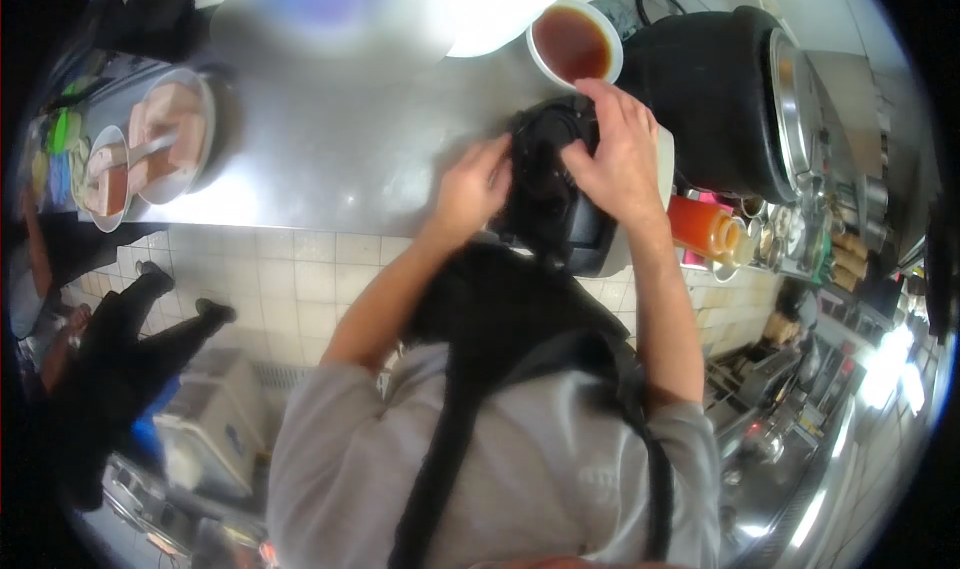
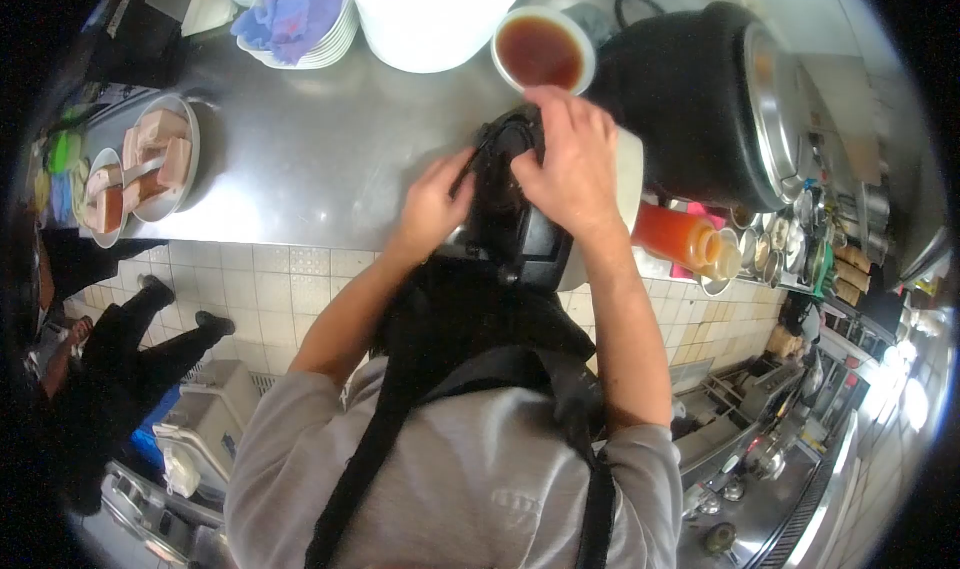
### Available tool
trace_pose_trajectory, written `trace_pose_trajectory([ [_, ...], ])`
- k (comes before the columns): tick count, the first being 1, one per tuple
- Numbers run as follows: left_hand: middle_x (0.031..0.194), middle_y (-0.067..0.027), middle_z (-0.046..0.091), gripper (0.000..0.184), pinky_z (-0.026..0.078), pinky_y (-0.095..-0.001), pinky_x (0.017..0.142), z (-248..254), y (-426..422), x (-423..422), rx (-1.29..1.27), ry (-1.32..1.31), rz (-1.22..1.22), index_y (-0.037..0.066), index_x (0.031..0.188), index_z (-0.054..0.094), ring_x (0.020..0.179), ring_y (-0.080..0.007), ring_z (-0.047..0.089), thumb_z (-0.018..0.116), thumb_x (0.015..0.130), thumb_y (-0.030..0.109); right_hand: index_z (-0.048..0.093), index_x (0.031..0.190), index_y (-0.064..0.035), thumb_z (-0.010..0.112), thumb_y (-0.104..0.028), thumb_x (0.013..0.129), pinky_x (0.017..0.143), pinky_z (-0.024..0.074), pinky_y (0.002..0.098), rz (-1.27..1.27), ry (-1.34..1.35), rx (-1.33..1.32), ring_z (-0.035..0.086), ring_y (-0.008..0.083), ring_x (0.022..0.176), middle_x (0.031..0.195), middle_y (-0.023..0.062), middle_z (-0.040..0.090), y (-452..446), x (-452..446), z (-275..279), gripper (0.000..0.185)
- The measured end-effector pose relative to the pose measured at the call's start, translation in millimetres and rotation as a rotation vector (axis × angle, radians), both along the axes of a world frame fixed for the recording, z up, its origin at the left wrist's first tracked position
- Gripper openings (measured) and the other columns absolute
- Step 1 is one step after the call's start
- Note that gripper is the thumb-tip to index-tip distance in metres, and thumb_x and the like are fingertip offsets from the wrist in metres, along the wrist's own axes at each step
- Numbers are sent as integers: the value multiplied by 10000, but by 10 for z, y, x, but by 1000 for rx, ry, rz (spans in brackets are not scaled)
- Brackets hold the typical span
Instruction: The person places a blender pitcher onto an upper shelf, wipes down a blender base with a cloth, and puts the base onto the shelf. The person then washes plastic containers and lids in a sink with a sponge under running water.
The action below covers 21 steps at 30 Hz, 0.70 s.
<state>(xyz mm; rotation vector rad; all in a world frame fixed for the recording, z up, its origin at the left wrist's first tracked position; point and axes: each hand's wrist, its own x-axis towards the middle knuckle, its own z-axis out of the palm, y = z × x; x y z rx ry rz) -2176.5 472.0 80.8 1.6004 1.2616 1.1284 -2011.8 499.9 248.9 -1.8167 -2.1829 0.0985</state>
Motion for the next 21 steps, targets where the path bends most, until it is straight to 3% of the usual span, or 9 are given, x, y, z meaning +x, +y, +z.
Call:
trace_pose_trajectory([
  [2, 1196, -208, 665, 419, 550, -436, 880, 31, -45, -22, 20, 109, -128, 33, 1283, 653, 1046, -386, 667, 606, 871, -25, 572, 1272, -69, 660, -90, 716, 1102, 347, 483, 4, 6, -8, 534, 348, 1221, 1267, 145, 611, 3, -8, 6, 563],
  [8, 1252, -220, 645, 466, 534, -459, 937, -55, 145, 146, -48, 208, -118, 47, 1328, 637, 1091, -412, 646, 551, 877, -35, 572, 1271, -66, 656, -92, 717, 1096, 352, 481, -5, -11, 0, 537, 349, 1214, 1258, 147, 614, -23, -6, 3, 561],
  [18, 1271, -247, 606, 536, 526, -490, 934, 150, 97, 115, -300, 420, -296, 94, 1406, 585, 1107, -414, 639, 566, 879, -1, 574, 1281, -83, 672, -108, 716, 1092, 358, 494, -20, -10, -1, 542, 358, 1209, 1229, 157, 623, -4, 48, -20, 575],
  [21, 1189, -282, 624, 558, 525, -497, 909, 173, -137, 25, -318, 437, -323, 82, 1439, 545, 1070, -429, 643, 575, 885, 16, 574, 1281, -82, 672, -106, 717, 1095, 356, 495, -7, -9, 24, 541, 356, 1215, 1229, 158, 625, -23, 51, -27, 573],
])
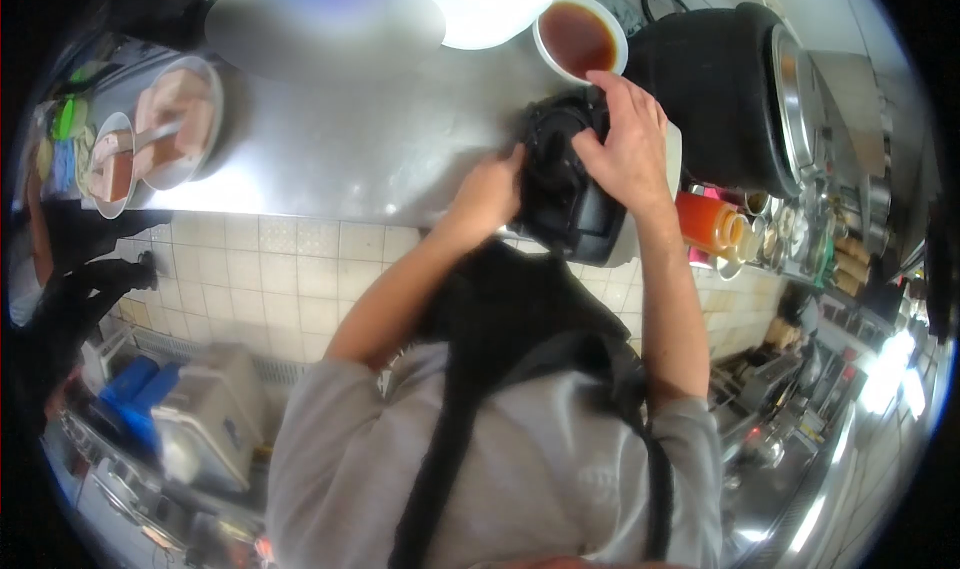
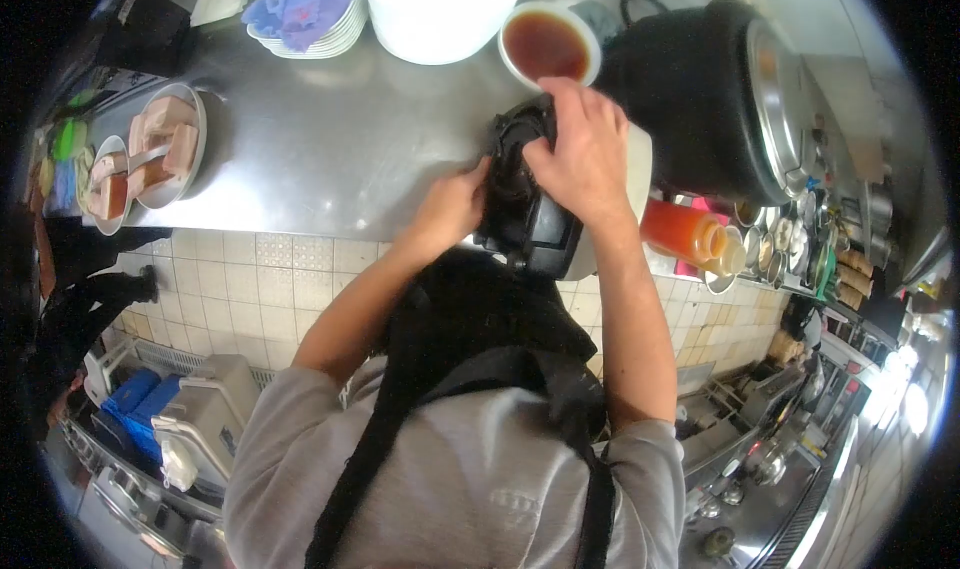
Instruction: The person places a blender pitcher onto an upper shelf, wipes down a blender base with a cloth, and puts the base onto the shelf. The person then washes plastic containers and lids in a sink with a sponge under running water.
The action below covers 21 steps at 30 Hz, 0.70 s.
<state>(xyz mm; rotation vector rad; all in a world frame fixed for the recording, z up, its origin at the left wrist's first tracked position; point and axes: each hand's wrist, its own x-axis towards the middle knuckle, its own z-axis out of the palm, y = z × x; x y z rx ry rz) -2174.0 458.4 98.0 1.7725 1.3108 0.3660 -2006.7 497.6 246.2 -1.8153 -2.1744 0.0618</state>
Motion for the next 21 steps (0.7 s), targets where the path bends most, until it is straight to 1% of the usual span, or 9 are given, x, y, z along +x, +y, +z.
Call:
trace_pose_trajectory([
  [2, 1075, -307, 638, 542, 521, -504, 857, -17, -189, -175, -52, -223, -39, 49, 1431, 530, 994, -445, 651, 576, 892, 15, 574, 1281, -80, 671, -104, 718, 1097, 354, 495, -16, -1, -19, 540, 356, 1218, 1231, 156, 625, -24, -7, 22, 572],
  [5, 1007, -287, 655, 453, 516, -503, 807, 71, -491, -600, -96, -237, -84, 20, 1366, 556, 924, -455, 650, 583, 914, 34, 574, 1283, -80, 669, -102, 721, 1102, 351, 494, -17, 10, -28, 539, 356, 1220, 1240, 152, 626, -48, -6, 24, 570],
  [7, 1018, -252, 670, 354, 510, -505, 774, 82, -605, -848, -46, -212, -209, 17, 1286, 587, 904, -443, 652, 593, 936, 67, 575, 1285, -81, 668, -101, 723, 1104, 350, 494, -8, 19, -20, 539, 357, 1220, 1246, 150, 627, -56, 8, 13, 570],
  [8, 1018, -252, 670, 354, 510, -505, 774, 124, -617, -855, -48, -212, -214, 17, 1286, 587, 904, -443, 652, 593, 936, 67, 575, 1287, -83, 669, -102, 724, 1107, 348, 492, 1, 10, -14, 539, 356, 1223, 1254, 148, 627, -53, 16, 6, 571],
  [10, 1017, -219, 686, 280, 515, -500, 775, 307, -601, -916, -60, -185, -382, 29, 1220, 628, 913, -435, 654, 611, 952, 109, 575, 1289, -85, 670, -103, 726, 1110, 346, 491, 11, 4, -12, 538, 355, 1226, 1263, 146, 627, -40, 27, -11, 572],
  [13, 1002, -210, 693, 240, 522, -496, 780, 1018, -306, -725, 54, -291, -440, 41, 1162, 666, 916, -422, 660, 637, 948, 145, 579, 1286, -89, 673, -107, 730, 1114, 344, 487, 9, 4, -29, 535, 352, 1238, 1281, 145, 625, -30, 20, -9, 565],
  [15, 996, -204, 698, 224, 526, -491, 782, 1291, -58, -594, 77, -296, -473, 42, 1130, 682, 914, -418, 663, 646, 947, 165, 585, 1280, -92, 676, -110, 732, 1112, 346, 488, 3, 6, -25, 540, 352, 1236, 1283, 147, 626, -38, 13, 4, 555],
  [18, 969, -187, 709, 214, 528, -479, 772, 1345, 296, -377, 64, -300, -549, 44, 1066, 711, 889, -398, 674, 662, 945, 213, 590, 1276, -96, 684, -119, 730, 1108, 351, 486, -3, 20, 0, 548, 358, 1224, 1274, 152, 634, -81, 26, -4, 554],
  [21, 921, -135, 721, 201, 527, -437, 730, 1262, 650, -225, 123, -339, -564, 76, 1043, 729, 808, -333, 687, 685, 935, 239, 596, 1290, -90, 671, -133, 768, 1104, 363, 470, 0, 113, -1, 547, 368, 1220, 1263, 161, 638, -101, 72, 20, 528],
])
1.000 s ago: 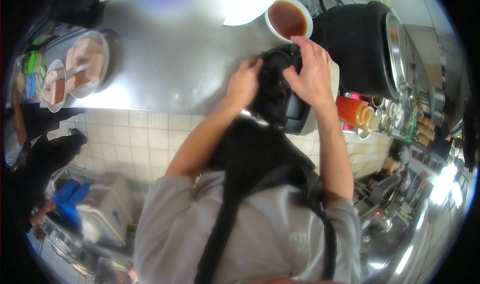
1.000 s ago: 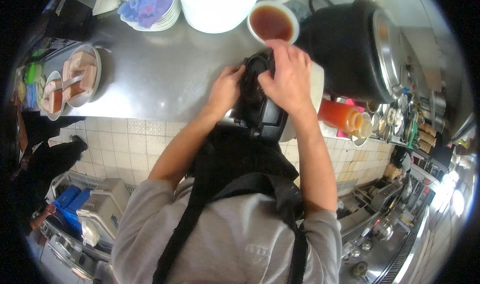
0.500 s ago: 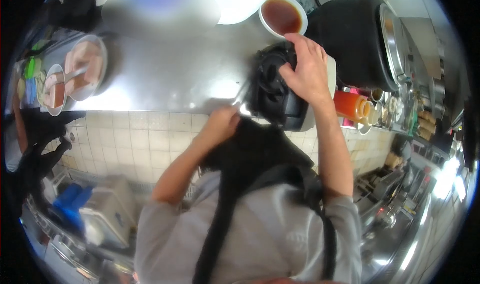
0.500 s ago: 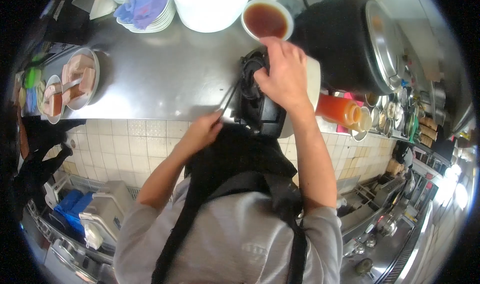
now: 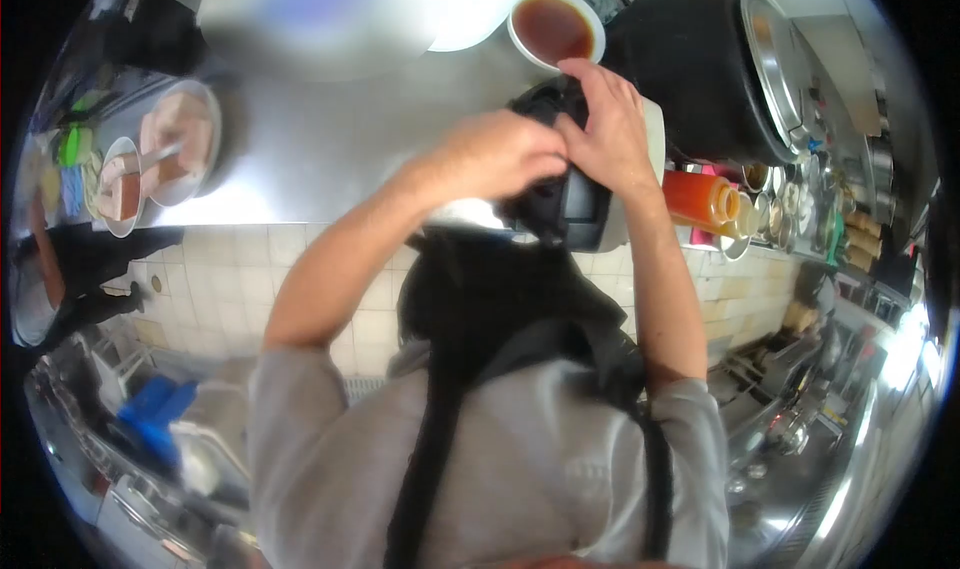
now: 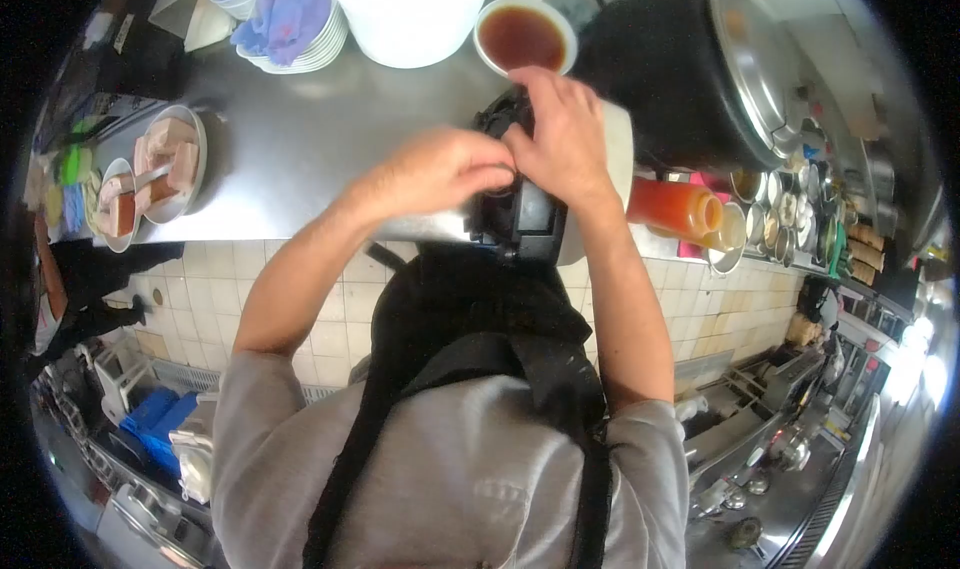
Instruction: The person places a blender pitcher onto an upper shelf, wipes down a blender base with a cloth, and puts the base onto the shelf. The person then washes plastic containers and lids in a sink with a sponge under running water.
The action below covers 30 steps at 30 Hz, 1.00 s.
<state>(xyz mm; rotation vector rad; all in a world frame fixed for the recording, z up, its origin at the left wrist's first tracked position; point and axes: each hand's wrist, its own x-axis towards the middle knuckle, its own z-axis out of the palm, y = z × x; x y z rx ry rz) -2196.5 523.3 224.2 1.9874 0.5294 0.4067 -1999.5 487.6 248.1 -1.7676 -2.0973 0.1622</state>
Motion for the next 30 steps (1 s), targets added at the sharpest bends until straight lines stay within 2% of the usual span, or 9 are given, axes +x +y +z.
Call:
trace_pose_trajectory([
  [4, 893, -99, 725, 190, 527, -406, 712, -36, 184, 108, 132, -111, 19, 89, 1010, 750, 780, -311, 685, 742, 887, 234, 599, 1319, -77, 603, -152, 868, 1080, 399, 445, -44, 374, -76, 541, 384, 1212, 1258, 185, 633, -11, 167, -39, 457],
  [8, 902, -111, 720, 198, 529, -393, 734, -149, 344, 124, 134, -156, 72, 74, 966, 761, 802, -305, 688, 814, 811, 186, 595, 1322, -73, 598, -156, 870, 1069, 408, 451, -40, 392, -64, 547, 383, 1197, 1255, 187, 632, -29, 182, -41, 459],
  [15, 978, -98, 725, 198, 518, -400, 798, -501, 635, 132, 48, -236, -3, 79, 1038, 748, 912, -304, 678, 763, 872, 187, 585, 1314, -58, 614, -89, 809, 1061, 411, 461, 18, 315, -7, 554, 385, 1177, 1249, 187, 631, -79, 147, -2, 508],
  [21, 1106, -86, 687, 254, 516, -396, 880, -529, 787, 178, 425, -123, 12, 91, 1084, 736, 1027, -283, 663, 764, 875, 233, 587, 1305, -69, 623, -67, 785, 1067, 410, 462, 10, 310, -25, 552, 388, 1187, 1253, 179, 630, -88, 112, 21, 522],
  [24, 1107, -80, 693, 421, 554, -366, 814, -508, 536, 292, 214, -124, 427, 86, 1077, 722, 916, -253, 700, 868, 767, 330, 583, 1317, -66, 626, -37, 783, 1077, 410, 449, 0, 314, -16, 544, 385, 1214, 1286, 177, 620, -102, 127, -21, 536],
  [25, 1107, -80, 693, 421, 554, -366, 814, -572, 456, 327, 215, -118, 439, 86, 1077, 722, 916, -253, 700, 868, 767, 330, 583, 1317, -66, 626, -37, 783, 1077, 410, 449, 12, 318, -20, 544, 385, 1214, 1286, 177, 620, -105, 124, -32, 536],
  [27, 1042, -97, 714, 467, 571, -350, 743, -716, 305, 400, -111, -87, 613, 47, 1074, 706, 821, -227, 713, 895, 747, 320, 572, 1339, -62, 628, -31, 792, 1088, 408, 440, -44, 420, -66, 534, 382, 1237, 1302, 182, 610, -107, 124, -44, 551],
  [29, 987, -117, 734, 470, 570, -331, 712, -729, 121, 487, -189, -216, 747, 13, 1060, 697, 795, -198, 712, 902, 750, 301, 554, 1360, -38, 614, -9, 809, 1097, 415, 405, -18, 412, -87, 544, 331, 1265, 1324, 175, 596, -109, 157, -52, 554],
  [30, 977, -115, 736, 469, 566, -319, 711, -683, 43, 503, -294, -231, 821, 1, 1050, 693, 811, -180, 706, 903, 753, 297, 548, 1362, -24, 600, 4, 818, 1094, 419, 385, -45, 560, -129, 549, 300, 1268, 1331, 167, 589, -117, 143, -54, 547],
])
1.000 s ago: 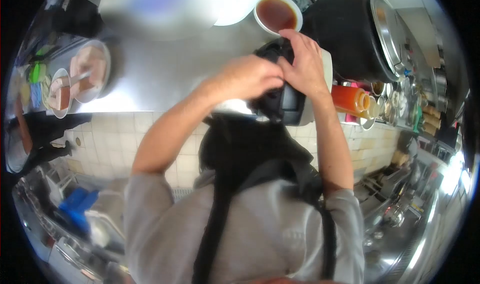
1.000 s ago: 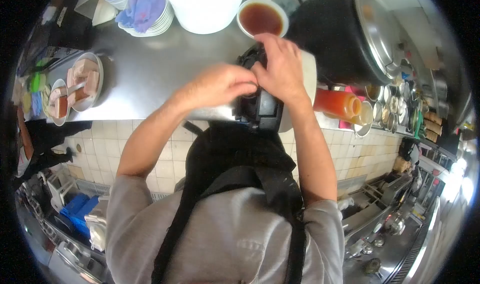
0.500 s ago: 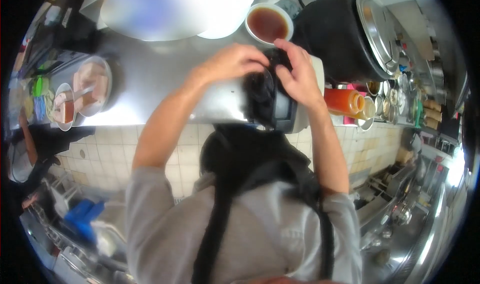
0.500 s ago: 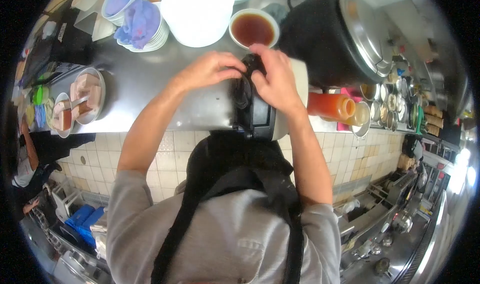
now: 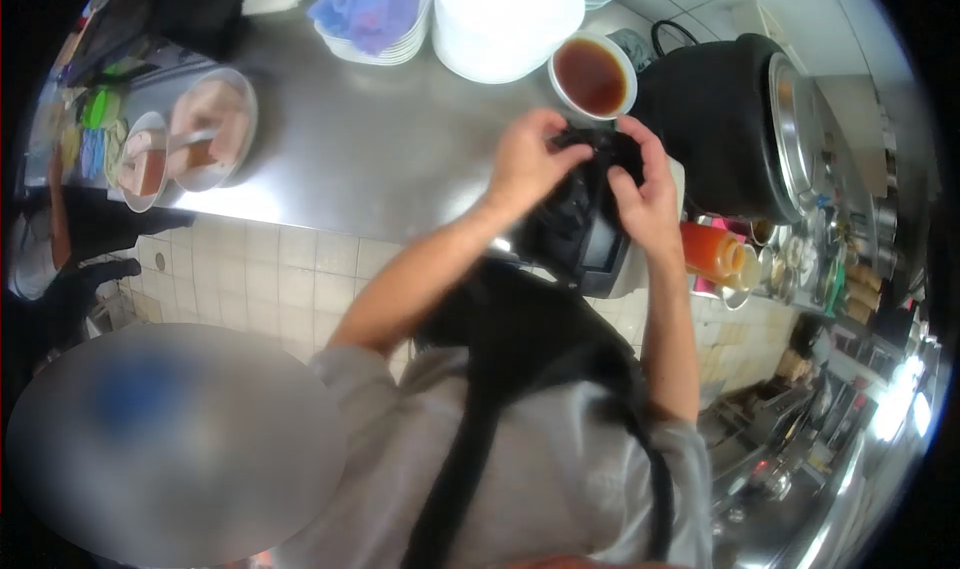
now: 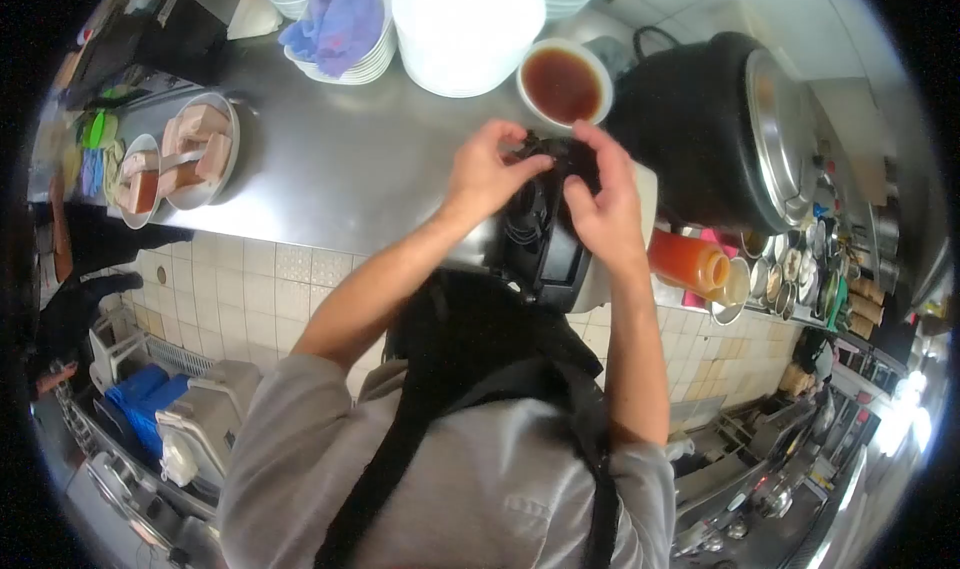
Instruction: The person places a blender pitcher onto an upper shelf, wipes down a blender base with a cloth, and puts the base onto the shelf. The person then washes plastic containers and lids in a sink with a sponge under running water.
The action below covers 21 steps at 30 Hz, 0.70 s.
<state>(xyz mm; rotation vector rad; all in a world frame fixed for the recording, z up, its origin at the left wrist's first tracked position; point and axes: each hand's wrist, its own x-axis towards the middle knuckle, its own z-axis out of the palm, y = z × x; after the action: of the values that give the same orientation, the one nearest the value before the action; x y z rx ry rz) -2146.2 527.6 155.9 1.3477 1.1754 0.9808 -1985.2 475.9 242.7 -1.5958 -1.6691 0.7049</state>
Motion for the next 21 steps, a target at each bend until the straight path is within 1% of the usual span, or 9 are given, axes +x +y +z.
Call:
trace_pose_trajectory([
  [1, 968, -114, 738, 468, 563, -307, 710, 19, -45, 13, -100, -48, 67, -10, 1040, 688, 827, -162, 699, 905, 756, 293, 542, 1365, -10, 586, 16, 826, 1091, 423, 364, -24, 146, -50, 555, 269, 1271, 1338, 159, 581, -12, -9, -1, 541],
  [3, 957, -121, 739, 470, 558, -299, 730, -46, -55, 32, -123, -21, 78, -28, 1060, 700, 836, -158, 689, 886, 782, 301, 536, 1369, -2, 574, 29, 830, 1086, 425, 353, -11, 125, -43, 558, 256, 1264, 1337, 156, 578, -23, -11, 5, 541],
  [5, 972, -127, 747, 446, 554, -293, 759, -53, -52, 50, -240, -12, -22, -56, 1123, 706, 849, -160, 686, 836, 837, 261, 523, 1377, 14, 552, 54, 837, 1076, 428, 332, -6, 89, -17, 565, 231, 1249, 1337, 150, 573, -30, 1, 14, 542],
  [8, 1011, -142, 758, 388, 544, -291, 788, -71, -144, 182, -244, -178, 16, -62, 1192, 696, 871, -158, 685, 753, 904, 191, 515, 1386, 14, 547, 59, 840, 1070, 430, 323, 14, 82, -33, 564, 219, 1243, 1331, 145, 573, -6, 23, 27, 548],
  [13, 1053, -142, 745, 322, 526, -290, 839, 125, -284, 295, -165, -346, 158, -79, 1198, 688, 942, -145, 668, 662, 952, 126, 508, 1392, 9, 542, 60, 844, 1074, 425, 320, 3, 198, -55, 559, 211, 1243, 1332, 133, 573, -10, -5, 55, 551],
  [16, 1126, -139, 719, 372, 517, -291, 883, 272, -290, 317, -296, -429, 48, -76, 1264, 648, 1030, -153, 653, 645, 970, 151, 499, 1402, 1, 533, 63, 850, 1085, 415, 317, 9, 248, -20, 547, 218, 1265, 1356, 129, 569, -28, 57, 8, 557],
  [18, 1056, -174, 692, 476, 493, -373, 932, 276, -323, 394, -252, -501, 51, -6, 1209, 672, 1049, -291, 673, 718, 909, 361, 496, 1408, -2, 522, 76, 856, 1097, 405, 324, 32, 248, 28, 537, 224, 1281, 1384, 129, 555, -56, 73, 29, 558],
  [19, 1056, -174, 692, 476, 493, -373, 932, 373, -321, 391, -241, -493, 50, -6, 1209, 672, 1049, -291, 673, 718, 909, 361, 496, 1408, -2, 522, 76, 856, 1097, 405, 324, 33, 256, 39, 537, 224, 1281, 1384, 129, 555, -89, 76, 67, 558],
  [21, 1284, -176, 610, 686, 481, -345, 986, 638, -300, 355, -85, -91, -71, 4, 1360, 570, 1179, -257, 615, 765, 867, 439, 503, 1401, -1, 506, 93, 859, 1107, 398, 337, -3, 400, 59, 533, 219, 1286, 1394, 133, 550, -191, 93, 138, 550],
])
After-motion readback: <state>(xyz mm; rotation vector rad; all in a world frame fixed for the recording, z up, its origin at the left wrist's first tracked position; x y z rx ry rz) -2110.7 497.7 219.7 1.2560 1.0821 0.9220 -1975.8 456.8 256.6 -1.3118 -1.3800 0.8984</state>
